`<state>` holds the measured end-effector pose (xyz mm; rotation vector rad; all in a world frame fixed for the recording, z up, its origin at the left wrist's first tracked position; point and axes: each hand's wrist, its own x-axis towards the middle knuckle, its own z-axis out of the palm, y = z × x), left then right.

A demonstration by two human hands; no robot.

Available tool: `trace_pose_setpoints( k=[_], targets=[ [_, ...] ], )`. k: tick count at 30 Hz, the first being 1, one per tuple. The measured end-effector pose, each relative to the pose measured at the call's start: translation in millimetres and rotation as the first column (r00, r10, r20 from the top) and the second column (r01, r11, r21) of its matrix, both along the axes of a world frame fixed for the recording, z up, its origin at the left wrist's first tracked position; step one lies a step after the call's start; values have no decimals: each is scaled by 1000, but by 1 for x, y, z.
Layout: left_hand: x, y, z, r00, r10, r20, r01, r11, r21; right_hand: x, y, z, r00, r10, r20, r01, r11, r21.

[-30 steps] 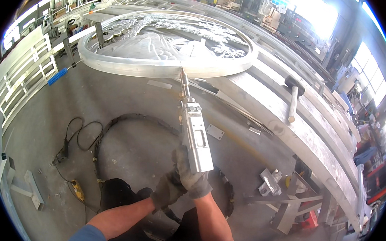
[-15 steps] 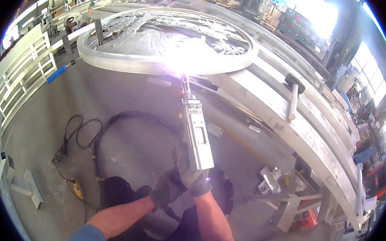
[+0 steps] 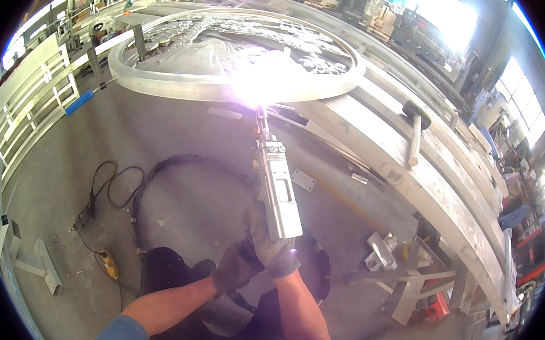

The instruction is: The person welds a large circular metal decorative panel with floral and landscape cutouts, using a handheld welding torch. They repeatedly reposition the panel on a support frame and weld along the rim and internal joints.

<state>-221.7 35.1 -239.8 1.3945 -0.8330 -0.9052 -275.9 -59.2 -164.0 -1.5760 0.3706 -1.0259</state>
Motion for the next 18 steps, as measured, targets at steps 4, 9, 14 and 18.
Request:
trace_pose_setpoints(
  k=[4,9,14,18],
  targets=[
    [-1,1,1,996,-26,-80,23,999,-49,-1,-3,-10,1000,-16,0,16,998,-55],
    [0,4,8,980,-59,-189,67,997,36,-2,2,2,997,-7,-75,13,997,82],
    [-3,2,-8,994,-92,-52,87,991,-104,-4,-4,-13,995,-62,-75,57,996,-66],
    [-6,3,9,986,-58,-156,63,998,28,-5,-9,-25,995,-83,-57,78,992,-98]
  ],
)
